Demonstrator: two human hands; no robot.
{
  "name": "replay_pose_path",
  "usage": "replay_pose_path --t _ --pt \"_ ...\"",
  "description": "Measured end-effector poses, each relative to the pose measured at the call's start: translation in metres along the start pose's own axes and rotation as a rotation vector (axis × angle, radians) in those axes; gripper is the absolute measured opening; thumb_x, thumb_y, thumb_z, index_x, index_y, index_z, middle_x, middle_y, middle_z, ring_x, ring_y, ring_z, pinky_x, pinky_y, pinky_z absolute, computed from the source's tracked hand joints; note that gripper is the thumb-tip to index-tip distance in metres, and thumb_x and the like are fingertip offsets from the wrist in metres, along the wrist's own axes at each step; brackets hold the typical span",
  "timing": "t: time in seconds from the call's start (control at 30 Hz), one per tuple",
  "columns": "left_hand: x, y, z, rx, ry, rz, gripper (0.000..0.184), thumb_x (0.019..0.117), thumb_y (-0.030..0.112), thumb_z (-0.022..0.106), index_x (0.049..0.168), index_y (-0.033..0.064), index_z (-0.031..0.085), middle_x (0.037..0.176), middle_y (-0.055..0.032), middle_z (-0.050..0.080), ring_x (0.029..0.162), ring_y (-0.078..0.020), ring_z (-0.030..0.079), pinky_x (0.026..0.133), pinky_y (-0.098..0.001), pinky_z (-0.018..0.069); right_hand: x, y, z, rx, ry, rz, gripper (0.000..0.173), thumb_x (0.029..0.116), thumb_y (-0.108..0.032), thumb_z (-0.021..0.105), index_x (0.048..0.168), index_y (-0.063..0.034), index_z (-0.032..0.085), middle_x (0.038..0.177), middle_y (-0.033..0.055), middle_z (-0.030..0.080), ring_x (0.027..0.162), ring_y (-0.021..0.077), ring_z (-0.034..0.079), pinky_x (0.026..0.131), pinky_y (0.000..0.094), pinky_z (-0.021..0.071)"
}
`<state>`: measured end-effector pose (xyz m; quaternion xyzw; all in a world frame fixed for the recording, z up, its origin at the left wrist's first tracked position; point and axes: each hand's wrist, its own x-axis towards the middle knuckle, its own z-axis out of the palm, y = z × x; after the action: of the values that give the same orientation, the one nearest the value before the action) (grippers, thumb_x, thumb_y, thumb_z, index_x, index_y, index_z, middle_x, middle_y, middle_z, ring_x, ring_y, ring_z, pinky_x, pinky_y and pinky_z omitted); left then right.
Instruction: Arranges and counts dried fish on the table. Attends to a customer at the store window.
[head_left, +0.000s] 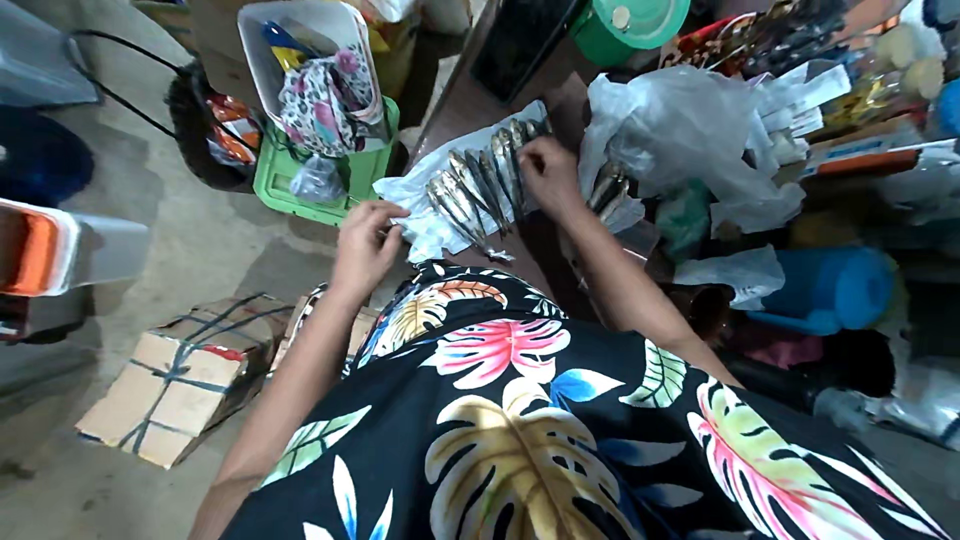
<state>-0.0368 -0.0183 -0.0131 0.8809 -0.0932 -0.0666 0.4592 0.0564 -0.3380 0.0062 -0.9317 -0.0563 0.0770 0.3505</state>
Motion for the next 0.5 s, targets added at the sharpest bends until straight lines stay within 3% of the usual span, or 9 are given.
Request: replay_pose_path --t 0.13,0.27,0.4,0.5 --pt "0.036 0.01 0.019 0.032 -0.125 -0.108 0.037 0.103 0.01 0.053 0.137 -0.0018 0.058 0.134 -0.0249 0.061 0.115 -0.0364 0.064 0.099 -0.0512 0.0522 -0.032 -0.028 0.041 -0.011 -0.239 -0.026 0.028 0.1025 -0.017 0.057 0.117 0.0031 0.069 0.109 0.0196 0.071 0.099 0.0297 0.071 0.093 0.0474 0.057" --pt "0.05 0.007 0.03 0.036 -0.151 -0.105 0.043 0.1027 0.012 0.054 0.144 -0.0019 0.052 0.136 -0.0245 0.059 0.112 -0.0337 0.066 0.098 -0.0477 0.0535 -0.042 -0.038 0.062 -0.125 -0.286 0.0 0.036 0.102 -0.026 0.06 0.127 -0.0007 0.066 0.119 0.0184 0.069 0.104 0.0319 0.07 0.093 0.0517 0.0564" --pt "0.049 0.007 0.028 0.032 -0.158 -0.16 0.047 0.1008 0.012 0.059 0.146 0.0001 0.05 0.138 -0.0282 0.053 0.114 -0.0373 0.063 0.099 -0.0507 0.0522 -0.045 -0.043 0.066 -0.183 -0.328 -0.062 0.037 0.1018 -0.022 0.061 0.134 -0.0042 0.064 0.131 0.0175 0.066 0.122 0.0336 0.065 0.102 0.0522 0.0525" --pt "0.04 0.004 0.023 0.008 -0.139 -0.194 0.046 0.0998 0.014 0.062 0.143 0.0007 0.053 0.138 -0.0271 0.052 0.114 -0.035 0.063 0.098 -0.0484 0.0539 -0.046 -0.039 0.066 -0.13 -0.348 -0.139 0.035 0.1021 -0.02 0.059 0.133 -0.0066 0.066 0.129 0.0151 0.068 0.121 0.0323 0.065 0.102 0.0512 0.0524"
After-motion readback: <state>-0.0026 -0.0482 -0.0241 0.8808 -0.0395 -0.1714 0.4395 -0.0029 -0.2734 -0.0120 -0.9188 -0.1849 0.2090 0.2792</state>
